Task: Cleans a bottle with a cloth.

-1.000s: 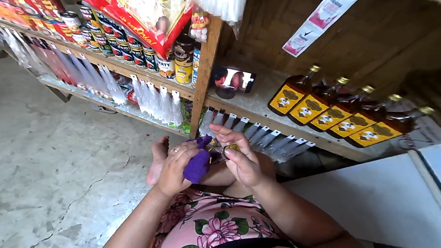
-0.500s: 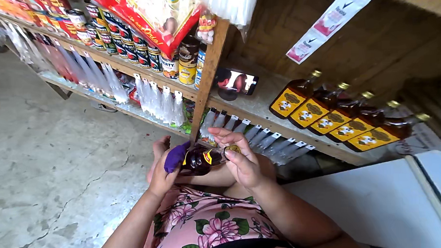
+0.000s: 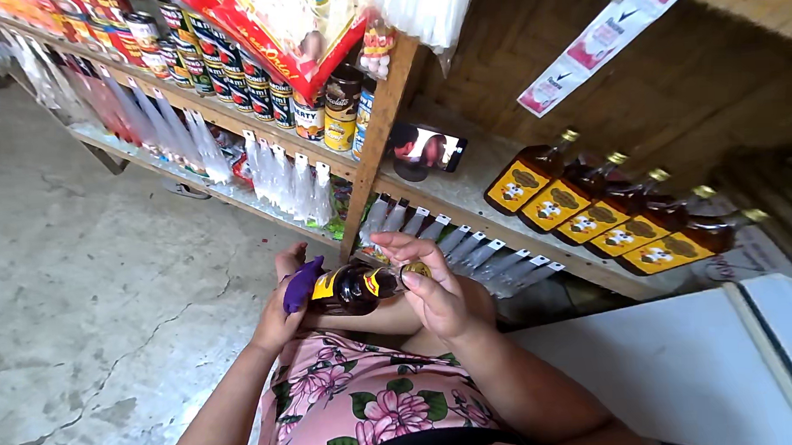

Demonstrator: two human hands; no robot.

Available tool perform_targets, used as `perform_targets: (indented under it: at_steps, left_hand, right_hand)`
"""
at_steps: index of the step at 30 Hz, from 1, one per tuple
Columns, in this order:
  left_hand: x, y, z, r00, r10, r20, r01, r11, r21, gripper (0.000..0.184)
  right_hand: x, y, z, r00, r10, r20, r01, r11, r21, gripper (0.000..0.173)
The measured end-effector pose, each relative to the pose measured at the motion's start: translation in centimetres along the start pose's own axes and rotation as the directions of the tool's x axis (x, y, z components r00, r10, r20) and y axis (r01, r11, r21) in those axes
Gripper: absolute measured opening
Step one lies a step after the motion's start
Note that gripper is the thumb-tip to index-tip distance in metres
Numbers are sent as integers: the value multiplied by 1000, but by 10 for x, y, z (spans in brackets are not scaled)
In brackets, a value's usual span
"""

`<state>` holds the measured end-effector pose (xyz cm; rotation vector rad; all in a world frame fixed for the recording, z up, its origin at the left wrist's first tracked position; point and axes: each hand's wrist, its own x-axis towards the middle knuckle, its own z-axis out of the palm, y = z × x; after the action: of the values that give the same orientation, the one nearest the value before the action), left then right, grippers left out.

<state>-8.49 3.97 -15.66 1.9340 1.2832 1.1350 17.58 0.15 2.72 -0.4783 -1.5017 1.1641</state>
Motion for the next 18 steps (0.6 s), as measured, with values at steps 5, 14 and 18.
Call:
perform_targets:
  at_steps: [5, 14, 18]
  left_hand:
    - [-4, -17, -9, 995, 90, 30, -93, 990, 105, 56]
    - [-11, -34, -28, 973, 206, 103, -229, 906, 355, 33]
    - [-7, -23, -45, 988, -146, 47, 114, 903, 415, 45]
  right_hand:
    - [-2, 0, -1, 1000, -5, 4, 5, 1000, -10, 21]
    - [-3, 1, -2, 1000, 0, 4, 0, 1000, -13, 21]
    - [-4, 2, -5, 1000, -7, -8, 7, 1000, -14, 21]
